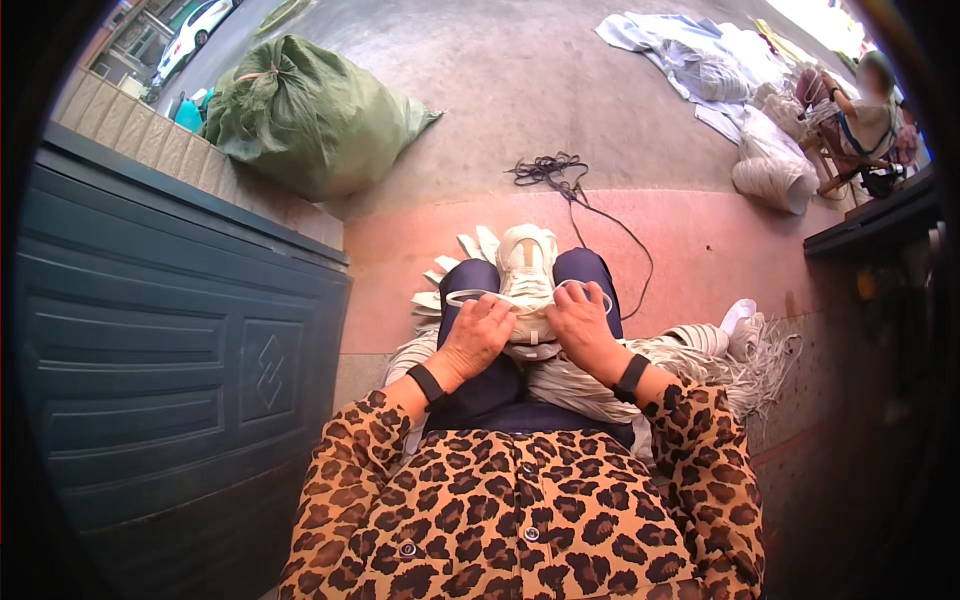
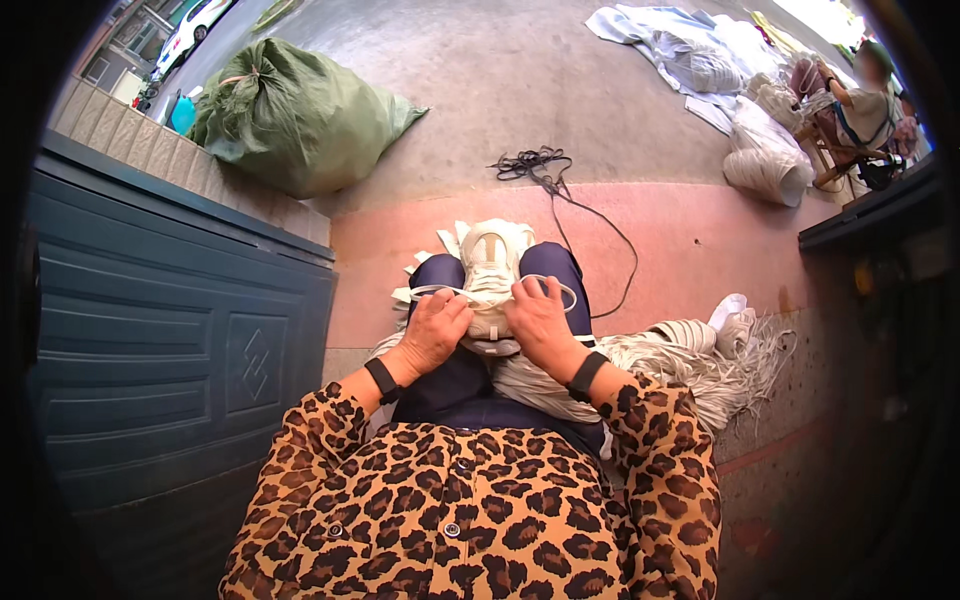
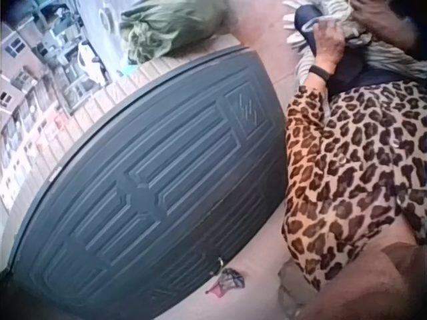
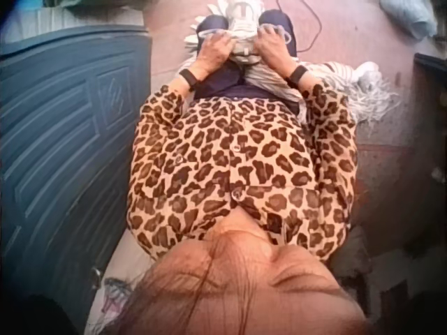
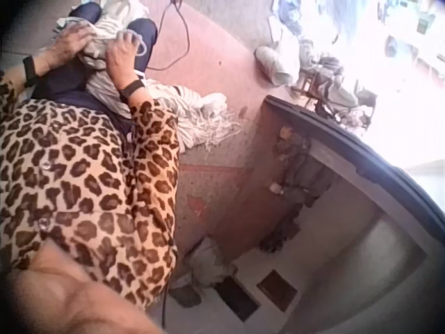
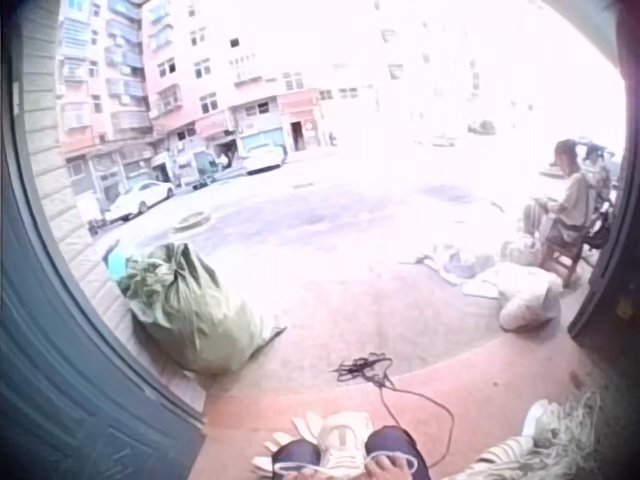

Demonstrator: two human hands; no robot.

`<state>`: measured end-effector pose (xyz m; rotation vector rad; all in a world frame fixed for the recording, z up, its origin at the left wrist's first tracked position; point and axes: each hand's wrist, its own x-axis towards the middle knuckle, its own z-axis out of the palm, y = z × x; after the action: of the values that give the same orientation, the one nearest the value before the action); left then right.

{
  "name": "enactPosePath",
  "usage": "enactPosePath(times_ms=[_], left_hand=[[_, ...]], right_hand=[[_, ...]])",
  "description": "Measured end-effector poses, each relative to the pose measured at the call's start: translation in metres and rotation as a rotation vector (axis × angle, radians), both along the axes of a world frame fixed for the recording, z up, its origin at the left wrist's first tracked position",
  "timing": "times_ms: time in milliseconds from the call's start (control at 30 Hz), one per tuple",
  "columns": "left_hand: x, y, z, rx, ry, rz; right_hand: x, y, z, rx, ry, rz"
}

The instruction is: The recorder is lacing a white shoe while sitting in a semi-outdoor workspace.

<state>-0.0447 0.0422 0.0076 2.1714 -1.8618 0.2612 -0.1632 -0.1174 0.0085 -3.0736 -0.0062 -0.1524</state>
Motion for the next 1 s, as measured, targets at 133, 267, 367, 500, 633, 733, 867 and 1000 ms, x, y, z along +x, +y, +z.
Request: enactPosePath(times_ms=[133, 267, 367, 500, 633, 733, 867, 1000], left_hand=[[-0.005, -0.024, 0.013, -0.181, 0.727, 0.294], [0.005, -0.054, 0.031, -0.219, 1.24, 0.474], [0.015, -0.066, 0.039, -0.185, 1.218, 0.437], [0.025, -0.075, 0.03, -0.163, 1.354, 0.448], [0.043, -0.068, -0.003, -0.221, 1.304, 0.485], [0.073, -0.015, -0.041, -0.17, 1.002, 0.588], [0.089, 0.129, -0.099, -0.06, 0.578, 0.676], [0.029, 0.27, -0.139, 0.379, 0.794, 0.959]], right_hand=[[0.012, -0.004, 0.005, 0.494, -0.285, -0.12], [0.03, -0.008, 0.015, 0.9, -0.35, -0.292], [0.04, -0.013, 0.021, 1.06, -0.327, -0.403], [0.053, -0.02, 0.012, 1.115, -0.317, -0.47], [0.066, -0.036, -0.015, 1.233, -0.216, -0.628], [0.059, -0.057, -0.034, 1.426, -0.29, -0.573], [0.013, -0.097, -0.037, 1.136, -0.282, -0.671], [-0.043, -0.103, -0.027, 1.03, 0.089, -0.84]])
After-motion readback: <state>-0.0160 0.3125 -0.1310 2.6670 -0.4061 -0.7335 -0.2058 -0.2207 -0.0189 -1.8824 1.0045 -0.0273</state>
